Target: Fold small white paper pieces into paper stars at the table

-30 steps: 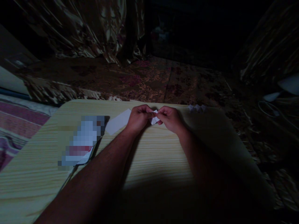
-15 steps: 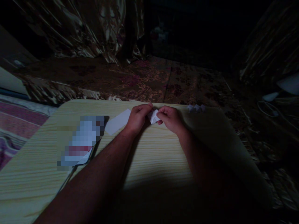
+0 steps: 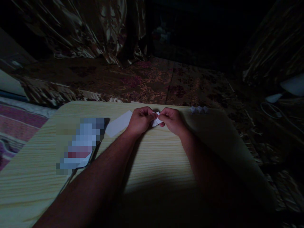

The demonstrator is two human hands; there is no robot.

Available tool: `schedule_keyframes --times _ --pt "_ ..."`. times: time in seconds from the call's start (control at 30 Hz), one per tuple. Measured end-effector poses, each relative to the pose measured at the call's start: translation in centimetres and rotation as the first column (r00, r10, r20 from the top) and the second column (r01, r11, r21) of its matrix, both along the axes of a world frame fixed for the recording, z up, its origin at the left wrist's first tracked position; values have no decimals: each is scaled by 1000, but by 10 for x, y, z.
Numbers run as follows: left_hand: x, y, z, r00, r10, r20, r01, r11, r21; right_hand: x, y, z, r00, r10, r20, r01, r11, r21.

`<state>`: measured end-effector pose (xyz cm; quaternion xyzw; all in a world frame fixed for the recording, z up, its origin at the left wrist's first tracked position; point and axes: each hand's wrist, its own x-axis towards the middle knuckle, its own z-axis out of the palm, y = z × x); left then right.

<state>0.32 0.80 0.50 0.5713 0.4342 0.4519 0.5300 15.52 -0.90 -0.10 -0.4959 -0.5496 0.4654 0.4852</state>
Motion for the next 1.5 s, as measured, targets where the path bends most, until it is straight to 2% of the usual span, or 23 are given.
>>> schedule_keyframes --times 0.23,0.37,0.6,0.8,1.0,1.23,1.37,1.5 --pt "0 1 -6 995 -20 -94 27 997 76 -1 0 0 999 -3 38 2 1000 16" --pt "1 1 -5 995 -30 -96 37 997 72 -1 1 -1 999 -22 50 21 1000 17" --pt "-1 1 -7 993 -66 -99 69 997 34 0 4 -4 994 -96 -45 96 995 7" --pt "0 0 -7 989 -102 -106 109 992 62 -1 2 1 997 -64 -30 64 998 1" --pt "1 -1 -7 991 -81 -105 90 992 85 1 1 1 999 -34 11 33 999 13" --pt "-2 3 -11 980 -105 -171 122 988 95 6 4 -4 998 -33 -57 34 999 11" --pt "-3 4 -10 985 -102 -139 115 990 86 6 5 -5 994 -22 -107 24 1000 9" --pt "-3 5 -9 998 -66 2 66 996 63 4 6 -5 988 -39 -151 43 999 24"
